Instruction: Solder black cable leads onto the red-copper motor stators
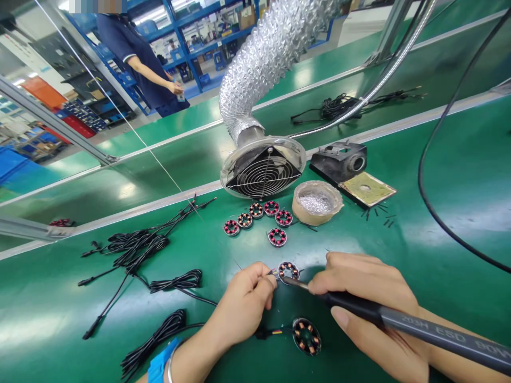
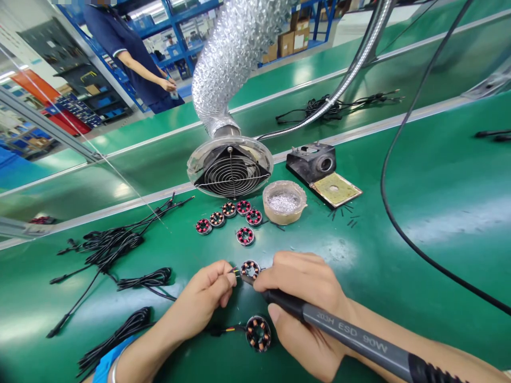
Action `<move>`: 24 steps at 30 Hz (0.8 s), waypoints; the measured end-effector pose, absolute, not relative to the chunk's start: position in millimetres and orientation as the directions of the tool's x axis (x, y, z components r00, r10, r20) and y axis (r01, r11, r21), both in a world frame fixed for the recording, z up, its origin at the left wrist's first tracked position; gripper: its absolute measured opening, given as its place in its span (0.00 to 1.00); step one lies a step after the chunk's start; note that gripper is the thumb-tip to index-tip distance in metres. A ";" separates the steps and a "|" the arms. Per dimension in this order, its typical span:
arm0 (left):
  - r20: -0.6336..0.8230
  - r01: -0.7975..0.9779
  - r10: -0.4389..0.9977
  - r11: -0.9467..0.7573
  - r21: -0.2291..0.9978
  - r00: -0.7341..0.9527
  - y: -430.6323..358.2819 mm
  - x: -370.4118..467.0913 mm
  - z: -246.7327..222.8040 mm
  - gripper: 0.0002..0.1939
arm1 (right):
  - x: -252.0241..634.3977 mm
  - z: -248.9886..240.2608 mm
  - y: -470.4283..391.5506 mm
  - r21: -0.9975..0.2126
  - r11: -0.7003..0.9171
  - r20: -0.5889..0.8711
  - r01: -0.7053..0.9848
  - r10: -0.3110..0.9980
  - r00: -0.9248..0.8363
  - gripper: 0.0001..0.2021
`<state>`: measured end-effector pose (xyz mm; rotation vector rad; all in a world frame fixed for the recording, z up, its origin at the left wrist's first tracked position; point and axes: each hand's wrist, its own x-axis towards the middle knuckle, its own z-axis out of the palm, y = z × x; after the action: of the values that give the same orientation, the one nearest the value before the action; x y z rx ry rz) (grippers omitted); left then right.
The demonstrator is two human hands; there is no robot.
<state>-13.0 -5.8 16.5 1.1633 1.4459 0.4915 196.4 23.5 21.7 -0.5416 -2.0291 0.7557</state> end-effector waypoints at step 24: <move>-0.498 0.391 0.853 0.410 0.824 0.157 -7.6 -12.8 19.3 0.17 | 206.1 30.1 28.8 -0.545 0.759 0.664 0.357 0.651 -0.369 0.15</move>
<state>-12.8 -7.6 19.3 1.1837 1.4476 0.4753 206.1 28.8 30.1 -0.7605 -1.9927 0.3840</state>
